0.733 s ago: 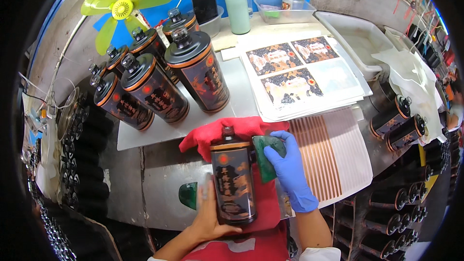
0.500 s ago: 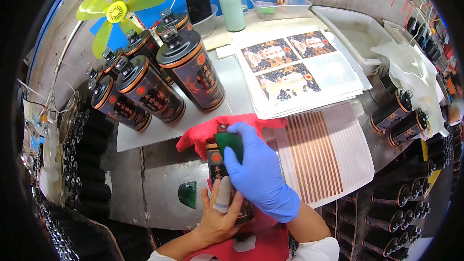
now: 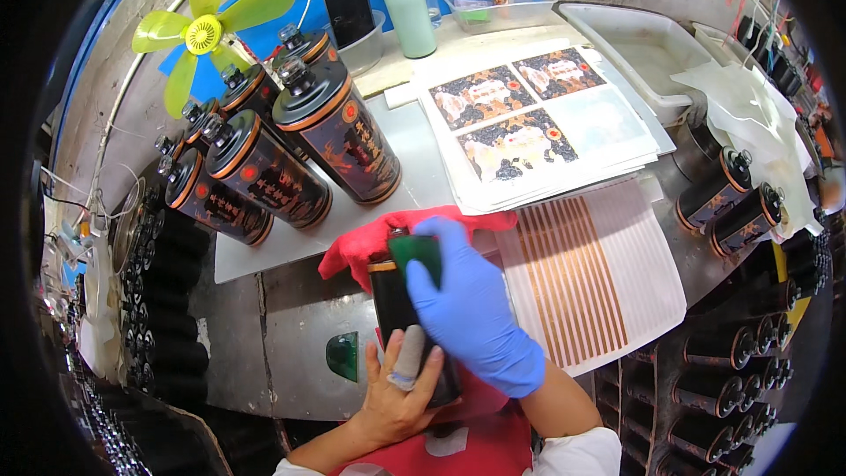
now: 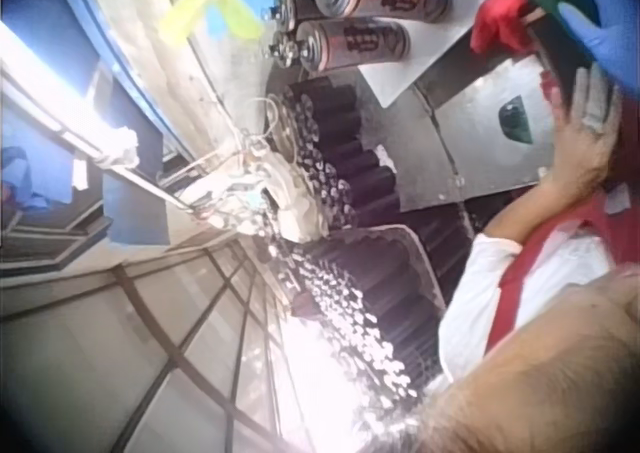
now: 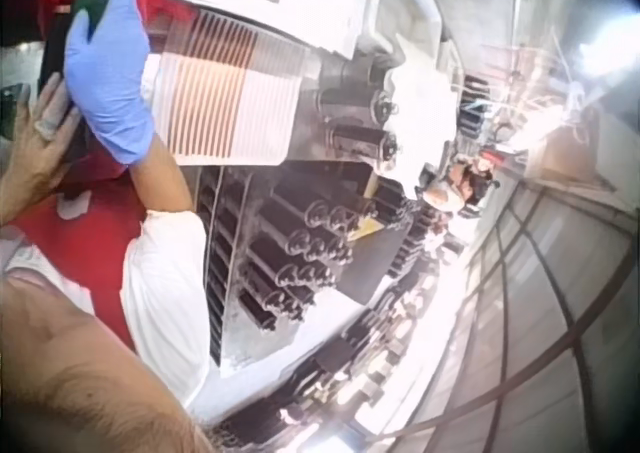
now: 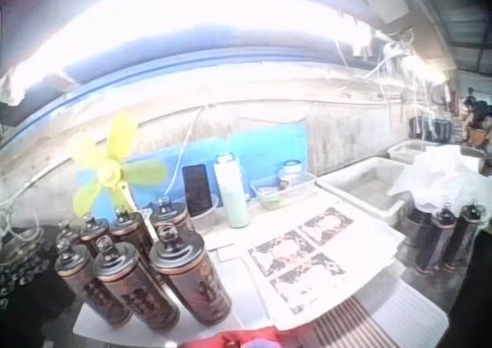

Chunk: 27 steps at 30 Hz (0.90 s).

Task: The person applies decorative labels and copper-colored strips to cylindrical black containers. They wipe the containers with a green cloth, align and press the labels, and smooth the strips around the rims. The person handles the containers one at a time and places finished units on a nearby table.

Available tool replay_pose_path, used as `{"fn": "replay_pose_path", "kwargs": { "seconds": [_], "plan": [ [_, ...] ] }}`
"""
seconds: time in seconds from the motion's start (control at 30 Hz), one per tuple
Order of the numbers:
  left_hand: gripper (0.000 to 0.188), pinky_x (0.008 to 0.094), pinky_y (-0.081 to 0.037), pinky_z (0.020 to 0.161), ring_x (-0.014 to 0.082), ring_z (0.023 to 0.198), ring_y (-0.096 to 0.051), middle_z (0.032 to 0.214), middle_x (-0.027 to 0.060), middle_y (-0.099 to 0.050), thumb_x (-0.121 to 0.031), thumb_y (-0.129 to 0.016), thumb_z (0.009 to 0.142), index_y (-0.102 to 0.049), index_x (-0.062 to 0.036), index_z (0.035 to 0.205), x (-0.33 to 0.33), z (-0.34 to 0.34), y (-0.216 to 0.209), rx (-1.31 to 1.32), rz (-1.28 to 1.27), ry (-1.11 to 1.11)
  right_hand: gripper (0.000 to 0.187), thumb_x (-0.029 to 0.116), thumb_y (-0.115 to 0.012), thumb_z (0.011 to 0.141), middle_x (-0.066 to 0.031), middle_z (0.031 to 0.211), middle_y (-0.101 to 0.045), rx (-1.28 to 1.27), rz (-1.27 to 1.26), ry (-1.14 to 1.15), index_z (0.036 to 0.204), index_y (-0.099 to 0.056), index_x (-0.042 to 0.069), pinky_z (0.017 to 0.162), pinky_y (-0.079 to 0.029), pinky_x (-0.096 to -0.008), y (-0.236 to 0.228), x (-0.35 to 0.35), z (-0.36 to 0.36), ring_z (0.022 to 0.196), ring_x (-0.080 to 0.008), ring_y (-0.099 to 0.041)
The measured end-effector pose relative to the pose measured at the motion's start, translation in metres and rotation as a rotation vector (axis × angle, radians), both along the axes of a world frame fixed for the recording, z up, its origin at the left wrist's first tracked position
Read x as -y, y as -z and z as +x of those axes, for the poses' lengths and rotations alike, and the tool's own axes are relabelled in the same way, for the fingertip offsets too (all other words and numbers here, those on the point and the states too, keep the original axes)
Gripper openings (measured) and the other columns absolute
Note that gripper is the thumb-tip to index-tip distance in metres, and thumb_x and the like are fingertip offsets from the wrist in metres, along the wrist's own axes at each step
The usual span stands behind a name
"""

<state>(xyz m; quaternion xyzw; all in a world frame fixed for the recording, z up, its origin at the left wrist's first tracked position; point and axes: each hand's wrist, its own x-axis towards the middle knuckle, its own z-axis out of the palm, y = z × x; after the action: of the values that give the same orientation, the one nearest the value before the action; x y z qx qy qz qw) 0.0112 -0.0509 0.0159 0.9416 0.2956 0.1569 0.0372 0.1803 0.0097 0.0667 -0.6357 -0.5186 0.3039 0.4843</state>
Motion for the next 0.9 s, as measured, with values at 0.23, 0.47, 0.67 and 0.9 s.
{"fn": "replay_pose_path", "kwargs": {
  "seconds": [0.23,0.47,0.67,0.9],
  "plan": [
    [0.121,0.0556,-0.023,0.104,0.0501,0.128,-0.03,0.134,0.0372,-0.032,-0.039,-0.08,0.067,0.002,0.0123,0.139,0.006,-0.032,0.032,0.307,-0.402,-0.031,0.032,0.011,-0.062,0.083,-0.007,0.098,-0.056,-0.481,-0.037,0.079,0.111,-0.049,0.004,0.079,-0.046,-0.0269,0.054,0.011,0.036,0.089,-0.015,-0.055],
    [0.118,0.0566,-0.034,0.097,0.0559,0.124,-0.03,0.134,0.0407,-0.027,-0.041,-0.078,0.068,-0.001,0.0114,0.14,0.002,-0.011,0.013,0.248,-0.195,-0.023,0.034,0.012,-0.063,0.082,-0.0092,0.098,-0.058,-0.383,-0.002,0.034,0.112,-0.049,0.004,0.079,-0.047,-0.0278,0.041,0.002,0.029,0.092,-0.0162,-0.057],
    [0.119,0.0458,-0.036,0.099,0.0494,0.115,-0.046,0.128,0.0354,-0.041,-0.042,-0.076,0.07,0.003,0.0149,0.137,0.011,-0.027,0.034,0.49,-0.537,-0.08,0.036,0.009,-0.062,0.083,-0.0075,0.098,-0.059,-0.635,-0.064,0.022,0.115,-0.049,0.002,0.075,-0.047,-0.0237,0.043,0.014,0.031,0.084,-0.0106,-0.057],
    [0.111,0.0403,-0.039,0.094,0.0343,0.105,-0.06,0.118,0.0109,-0.06,-0.038,-0.07,0.078,0.01,0.0127,0.135,-0.003,-0.019,0.042,0.495,-0.622,0.063,0.027,0.01,-0.062,0.081,-0.0045,0.091,-0.061,-0.938,-0.228,0.192,0.106,-0.055,0.003,0.076,-0.048,-0.0263,0.089,0.04,0.087,0.083,-0.0148,-0.059]
  ]
}}
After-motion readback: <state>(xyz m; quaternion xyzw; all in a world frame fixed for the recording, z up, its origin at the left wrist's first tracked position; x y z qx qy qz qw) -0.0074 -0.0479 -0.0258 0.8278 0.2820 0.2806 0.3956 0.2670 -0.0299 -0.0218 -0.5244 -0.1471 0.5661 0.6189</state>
